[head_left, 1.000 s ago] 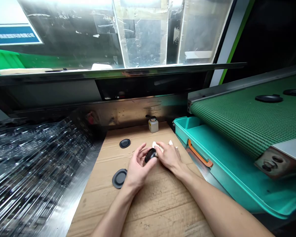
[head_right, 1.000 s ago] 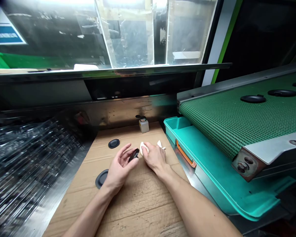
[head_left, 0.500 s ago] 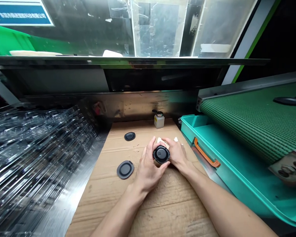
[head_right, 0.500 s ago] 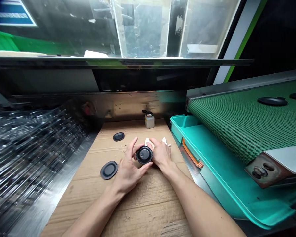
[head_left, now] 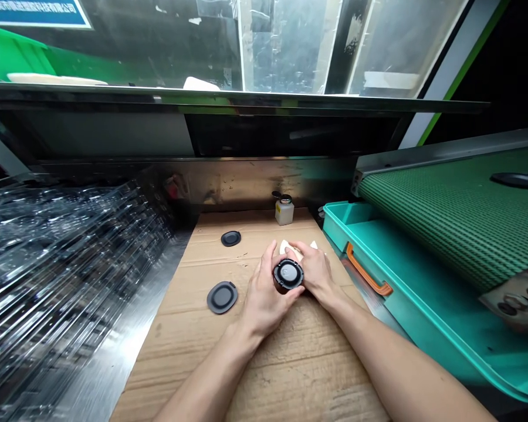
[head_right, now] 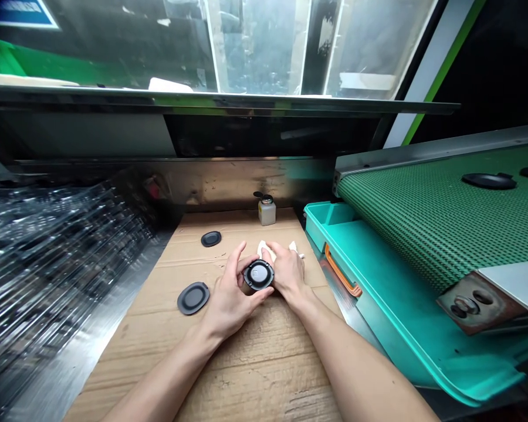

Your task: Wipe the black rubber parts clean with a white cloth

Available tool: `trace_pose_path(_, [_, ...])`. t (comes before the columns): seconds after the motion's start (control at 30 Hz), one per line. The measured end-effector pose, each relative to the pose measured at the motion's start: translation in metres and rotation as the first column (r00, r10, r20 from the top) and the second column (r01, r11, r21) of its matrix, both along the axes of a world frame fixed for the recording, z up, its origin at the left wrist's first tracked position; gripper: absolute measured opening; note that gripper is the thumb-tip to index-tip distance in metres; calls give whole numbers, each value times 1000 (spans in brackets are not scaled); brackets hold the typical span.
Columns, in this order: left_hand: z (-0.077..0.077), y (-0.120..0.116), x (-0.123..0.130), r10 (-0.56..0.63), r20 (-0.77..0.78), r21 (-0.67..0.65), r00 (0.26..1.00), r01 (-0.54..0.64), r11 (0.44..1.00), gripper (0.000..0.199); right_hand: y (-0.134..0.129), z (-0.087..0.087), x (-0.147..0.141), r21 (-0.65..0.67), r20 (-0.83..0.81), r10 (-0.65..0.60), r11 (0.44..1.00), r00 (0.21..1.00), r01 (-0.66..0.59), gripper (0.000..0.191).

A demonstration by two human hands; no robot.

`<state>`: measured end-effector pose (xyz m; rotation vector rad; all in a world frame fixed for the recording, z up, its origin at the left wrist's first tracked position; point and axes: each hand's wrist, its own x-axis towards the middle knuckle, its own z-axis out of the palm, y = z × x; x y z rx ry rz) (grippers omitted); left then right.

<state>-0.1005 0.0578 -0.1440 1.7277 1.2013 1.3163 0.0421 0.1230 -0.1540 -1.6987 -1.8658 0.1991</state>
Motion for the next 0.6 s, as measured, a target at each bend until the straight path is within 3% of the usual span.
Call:
trace_pose_path(0.23, [0,-1,3,1,46,-14,999,0,1000,101,0,0,0,3,-81,18,1000,997,-17,37])
trace_pose_path(0.6, [-3,-2,4,8,-70,68,997,-3,998,100,0,-1,0,13,-51,31,999,998,-30,36])
